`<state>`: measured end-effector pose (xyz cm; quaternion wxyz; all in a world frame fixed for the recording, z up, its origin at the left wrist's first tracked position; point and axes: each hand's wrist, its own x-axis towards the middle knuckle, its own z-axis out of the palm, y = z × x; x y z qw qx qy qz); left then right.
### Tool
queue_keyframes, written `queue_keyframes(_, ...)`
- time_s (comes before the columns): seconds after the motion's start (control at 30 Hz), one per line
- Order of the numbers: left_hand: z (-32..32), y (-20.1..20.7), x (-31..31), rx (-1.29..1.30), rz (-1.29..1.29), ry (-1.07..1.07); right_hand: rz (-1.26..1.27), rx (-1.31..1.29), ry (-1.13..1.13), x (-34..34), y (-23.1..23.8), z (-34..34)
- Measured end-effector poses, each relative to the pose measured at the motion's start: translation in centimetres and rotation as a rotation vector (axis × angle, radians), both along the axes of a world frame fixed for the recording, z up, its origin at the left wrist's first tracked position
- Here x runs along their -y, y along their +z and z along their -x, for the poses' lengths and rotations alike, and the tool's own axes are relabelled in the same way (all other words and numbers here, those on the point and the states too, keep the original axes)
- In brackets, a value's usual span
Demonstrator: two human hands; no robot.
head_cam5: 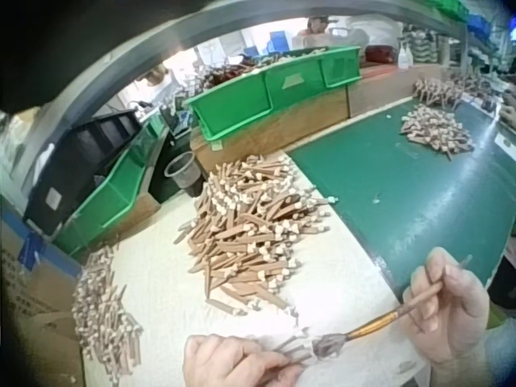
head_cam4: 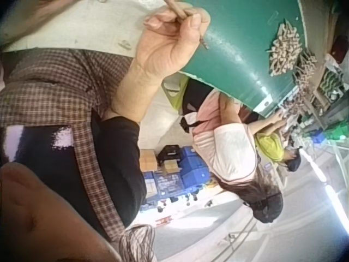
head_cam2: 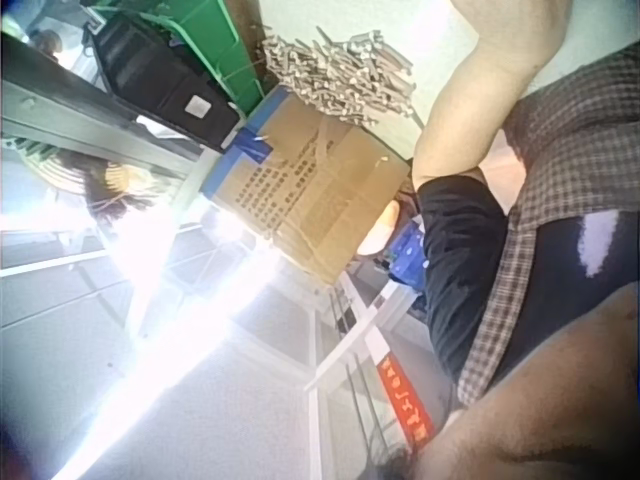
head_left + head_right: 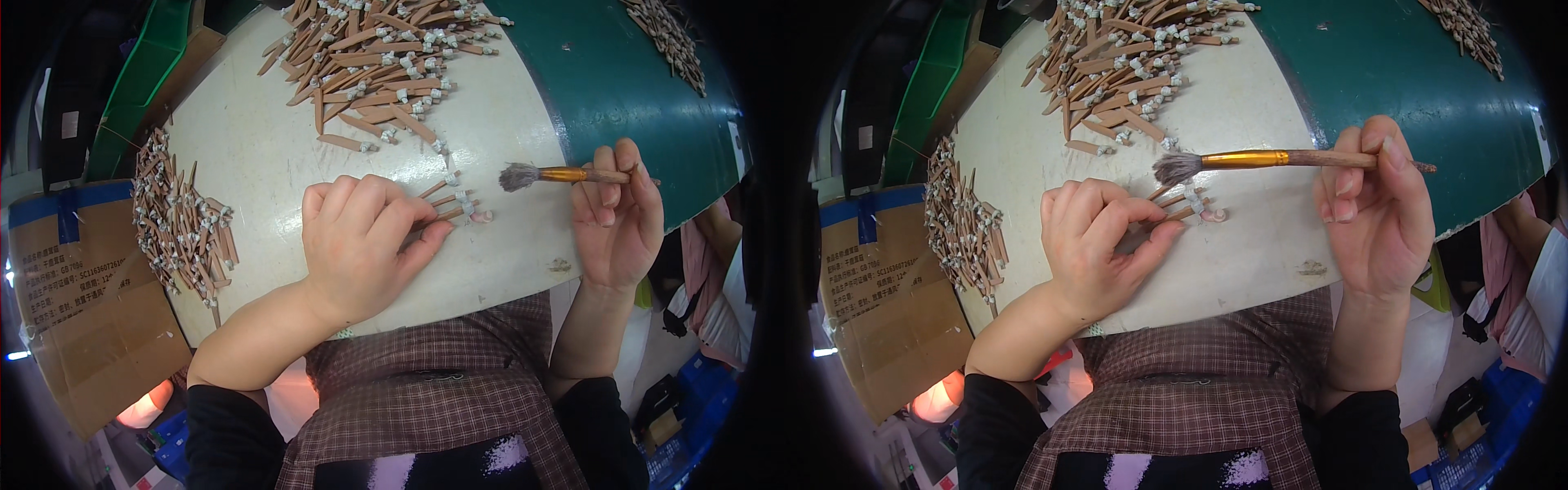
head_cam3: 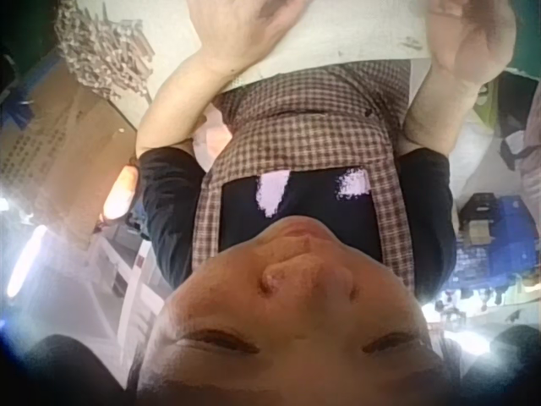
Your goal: The person applies liquid to small parts using a brush and joins them with wooden sticks by hand on the work surface.
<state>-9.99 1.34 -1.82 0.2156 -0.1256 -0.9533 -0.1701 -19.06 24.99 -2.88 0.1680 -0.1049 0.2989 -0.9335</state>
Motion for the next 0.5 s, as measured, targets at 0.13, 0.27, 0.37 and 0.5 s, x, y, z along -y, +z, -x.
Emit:
queue_keyframes(0.13, 0.10, -0.05, -0.05, -0.011, -0.010, -0.012, -0.035, -0.079, 0.041, -0.11, -0.09, 0.10)
queue_keyframes(0.27, 0.11, -0.04, -0.08, -0.018, -0.009, -0.016, -0.027, -0.085, 0.044, -0.21, -0.15, 0.15)
queue_keyframes(0.37, 0.11, -0.11, -0.08, -0.016, -0.010, -0.025, -0.024, -0.088, 0.043, -0.22, -0.22, 0.19)
queue_keyframes(0.5, -0.05, 0.05, 0.02, -0.027, -0.010, -0.033, -0.027, -0.088, 0.038, -0.03, 0.01, 0.02)
